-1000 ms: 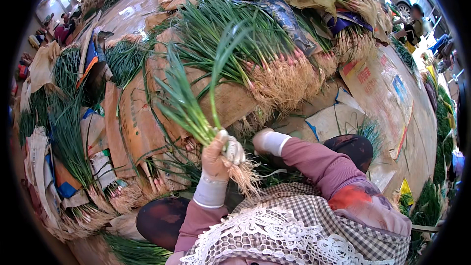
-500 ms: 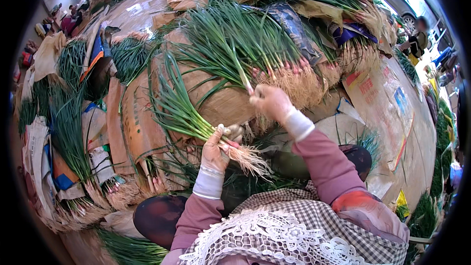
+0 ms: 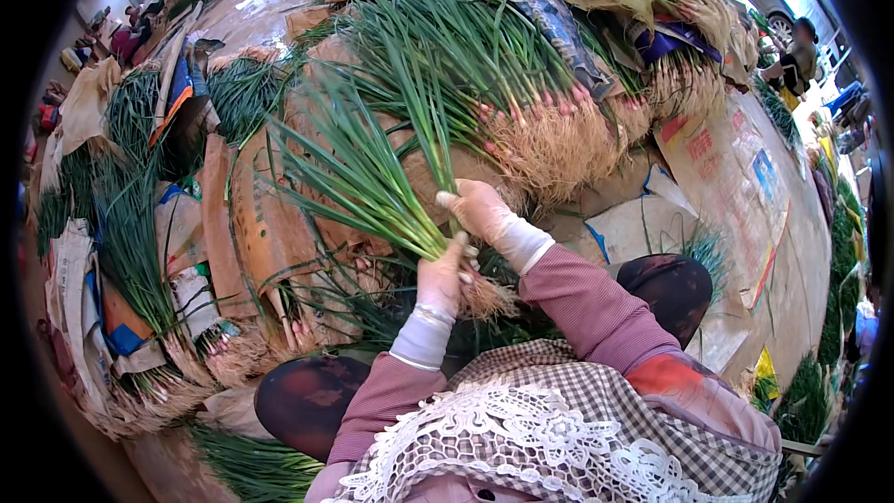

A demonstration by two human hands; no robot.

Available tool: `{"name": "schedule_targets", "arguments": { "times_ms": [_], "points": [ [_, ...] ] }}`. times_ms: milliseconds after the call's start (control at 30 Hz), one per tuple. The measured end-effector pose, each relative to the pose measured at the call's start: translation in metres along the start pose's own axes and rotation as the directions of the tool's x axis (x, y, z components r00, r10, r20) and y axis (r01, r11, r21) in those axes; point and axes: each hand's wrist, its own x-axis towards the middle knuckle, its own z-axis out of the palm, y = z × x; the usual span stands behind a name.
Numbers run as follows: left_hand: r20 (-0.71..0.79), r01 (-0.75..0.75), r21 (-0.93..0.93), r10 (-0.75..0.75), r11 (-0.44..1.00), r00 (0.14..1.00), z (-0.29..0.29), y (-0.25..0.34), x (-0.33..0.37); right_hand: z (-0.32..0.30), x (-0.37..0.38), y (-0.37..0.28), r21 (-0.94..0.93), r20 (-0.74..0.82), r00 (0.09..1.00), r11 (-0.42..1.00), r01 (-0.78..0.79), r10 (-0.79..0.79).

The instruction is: The person sorts through green onions, peeling away the outer skins and roots by hand before placing them into bundles on top of cardboard and bags.

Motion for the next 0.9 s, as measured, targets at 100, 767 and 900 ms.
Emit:
{"name": "schedule_targets", "arguments": {
  "times_ms": [100,767,900],
  "points": [
    [0.028,0.084,-0.346,-0.079,0.934,0.996,-0.009,0.011,0.004,0.014,-0.025,0.012,-0.221,-0.023,0.993,0.969,0.107,-0.114],
    [0.281,0.161,-0.552,0.000,0.818,0.960,0.008,0.038,-0.022,0.052,-0.058,0.090,-0.583,0.719,0.574,0.790,0.190,0.393],
    [0.312,0.214,-0.557,-0.037,0.802,0.949,-0.029,0.019,0.000,-0.011,-0.028,0.012,-0.473,0.103,0.993,0.876,0.099,-0.057]
  ]
}}
